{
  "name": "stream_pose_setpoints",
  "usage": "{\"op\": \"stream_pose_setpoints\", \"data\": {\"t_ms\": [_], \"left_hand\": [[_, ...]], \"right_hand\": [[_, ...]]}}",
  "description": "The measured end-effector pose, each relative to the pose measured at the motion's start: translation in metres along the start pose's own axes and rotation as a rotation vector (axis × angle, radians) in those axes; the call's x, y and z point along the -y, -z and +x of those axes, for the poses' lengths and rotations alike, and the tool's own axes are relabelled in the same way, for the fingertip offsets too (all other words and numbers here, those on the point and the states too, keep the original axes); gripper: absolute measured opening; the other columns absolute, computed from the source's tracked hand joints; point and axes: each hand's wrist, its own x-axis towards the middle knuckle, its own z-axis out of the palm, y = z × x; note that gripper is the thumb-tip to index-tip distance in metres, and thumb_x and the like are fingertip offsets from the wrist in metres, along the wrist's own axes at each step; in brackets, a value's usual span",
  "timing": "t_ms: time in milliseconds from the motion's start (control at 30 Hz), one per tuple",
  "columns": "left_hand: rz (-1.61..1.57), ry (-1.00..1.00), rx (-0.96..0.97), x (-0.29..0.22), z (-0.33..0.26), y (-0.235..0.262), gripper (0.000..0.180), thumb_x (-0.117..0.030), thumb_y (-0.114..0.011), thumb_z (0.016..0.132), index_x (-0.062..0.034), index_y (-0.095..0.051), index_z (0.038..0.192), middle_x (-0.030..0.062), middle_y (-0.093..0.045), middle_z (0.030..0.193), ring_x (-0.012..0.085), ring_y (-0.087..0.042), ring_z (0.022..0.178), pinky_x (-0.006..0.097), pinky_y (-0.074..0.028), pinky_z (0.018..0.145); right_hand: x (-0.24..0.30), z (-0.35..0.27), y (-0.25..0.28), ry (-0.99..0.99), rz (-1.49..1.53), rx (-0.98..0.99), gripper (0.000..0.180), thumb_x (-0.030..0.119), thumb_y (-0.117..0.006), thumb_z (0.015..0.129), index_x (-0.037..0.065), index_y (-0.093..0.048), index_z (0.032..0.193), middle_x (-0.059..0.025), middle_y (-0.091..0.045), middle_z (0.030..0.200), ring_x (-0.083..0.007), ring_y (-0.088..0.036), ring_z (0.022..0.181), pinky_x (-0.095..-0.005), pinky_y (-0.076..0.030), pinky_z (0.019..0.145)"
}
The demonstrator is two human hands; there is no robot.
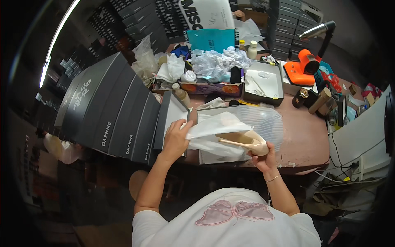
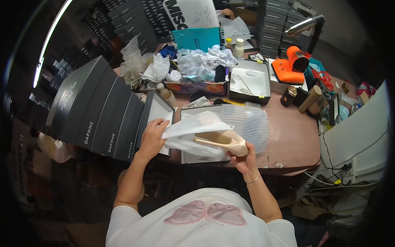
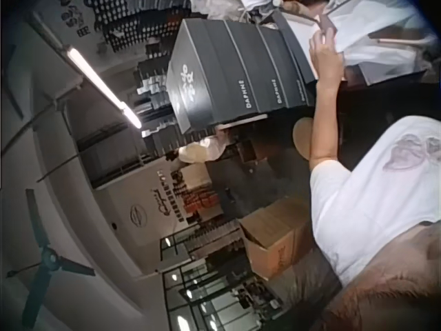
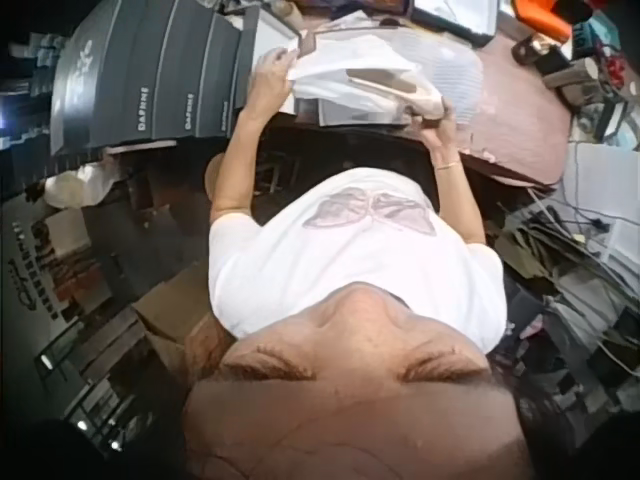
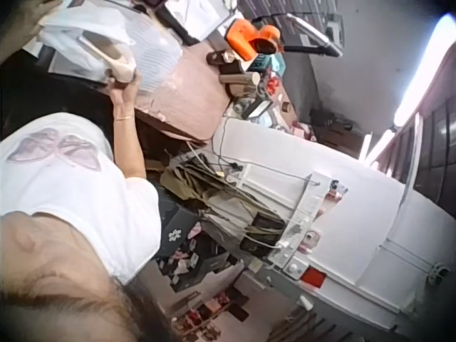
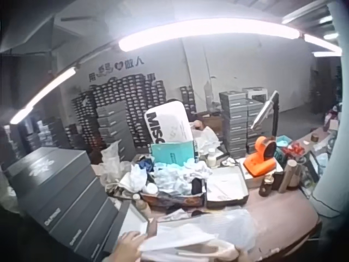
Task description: Inspecting, wiping, and packing high-heeled shoes into branded shoe boxes.
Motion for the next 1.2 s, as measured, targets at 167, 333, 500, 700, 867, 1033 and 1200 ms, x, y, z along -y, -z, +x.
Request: {"op": "stream_pose_setpoints", "data": {"t_ms": [167,333,500,700,867,1033,1200], "left_hand": [[-0.486,0.28,-0.005,0.009,-0.02,-0.018,0.035,0.008,-0.061,0.074,-0.0007,-0.066,0.108,0.0105,-0.062,0.089,0.0188,-0.061,0.076,0.029,-0.051,0.069],[-0.659,0.216,0.028,-0.007,-0.012,-0.019,0.026,0.004,-0.064,0.078,-0.0003,-0.069,0.103,0.0076,-0.063,0.088,0.0127,-0.06,0.074,0.027,-0.048,0.064],[-0.552,-0.036,-0.083,-0.052,-0.008,0.001,0.027,0.004,-0.065,0.072,-0.0008,-0.07,0.099,0.009,-0.06,0.077,0.0216,-0.06,0.066,0.029,-0.048,0.059],[-0.531,-0.485,-0.169,-0.089,-0.016,-0.007,0.049,0.005,-0.066,0.058,-0.0024,-0.067,0.107,0.0071,-0.057,0.072,0.0231,-0.059,0.062,0.034,-0.048,0.056],[-0.552,-0.289,-0.096,-0.065,-0.034,-0.012,0.05,0.006,-0.066,0.064,-0.0012,-0.064,0.113,0.0082,-0.057,0.073,0.023,-0.061,0.065,0.033,-0.05,0.056],[-0.735,-0.5,0.027,-0.114,-0.057,-0.054,0.054,0.002,-0.067,0.069,-0.0012,-0.058,0.122,0.01,-0.059,0.081,0.0254,-0.061,0.067,0.034,-0.051,0.059],[-0.953,-0.313,0.374,-0.061,-0.092,-0.029,0.06,-0.015,-0.069,0.084,-0.0018,-0.043,0.137,0.0132,-0.058,0.115,0.0243,-0.062,0.095,0.032,-0.051,0.077]], "right_hand": [[-0.018,-0.008,0.004,-0.161,0.183,0.086,0.058,0.049,-0.056,0.085,0.009,-0.052,0.128,-0.0154,-0.058,0.113,-0.0296,-0.058,0.079,-0.0243,-0.054,0.055],[-0.028,-0.004,-0.002,-0.227,0.24,0.201,0.058,0.049,-0.059,0.085,0.01,-0.052,0.128,-0.0148,-0.057,0.117,-0.0286,-0.057,0.086,-0.0267,-0.055,0.061],[-0.036,-0.009,-0.043,-0.188,0.138,0.333,0.058,0.047,-0.06,0.085,0.011,-0.051,0.129,-0.0129,-0.055,0.121,-0.0297,-0.054,0.099,-0.0364,-0.053,0.082],[-0.077,0.003,-0.09,0.177,-0.198,0.248,0.058,0.042,-0.056,0.092,0.01,-0.041,0.138,-0.0097,-0.047,0.137,-0.0246,-0.048,0.125,-0.0412,-0.042,0.101],[-0.072,0.017,-0.085,0.27,-0.024,0.239,0.049,0.032,-0.048,0.097,0.006,-0.041,0.139,-0.0134,-0.044,0.141,-0.0289,-0.045,0.128,-0.044,-0.038,0.107],[-0.104,0.031,-0.053,0.339,-0.067,0.309,0.05,0.025,-0.05,0.096,0.004,-0.04,0.14,-0.0164,-0.042,0.143,-0.0322,-0.043,0.131,-0.045,-0.036,0.108],[-0.094,0.03,-0.088,0.306,-0.031,0.272,0.053,0.027,-0.053,0.095,0.004,-0.039,0.14,-0.0163,-0.041,0.144,-0.032,-0.043,0.131,-0.0451,-0.037,0.107]]}}
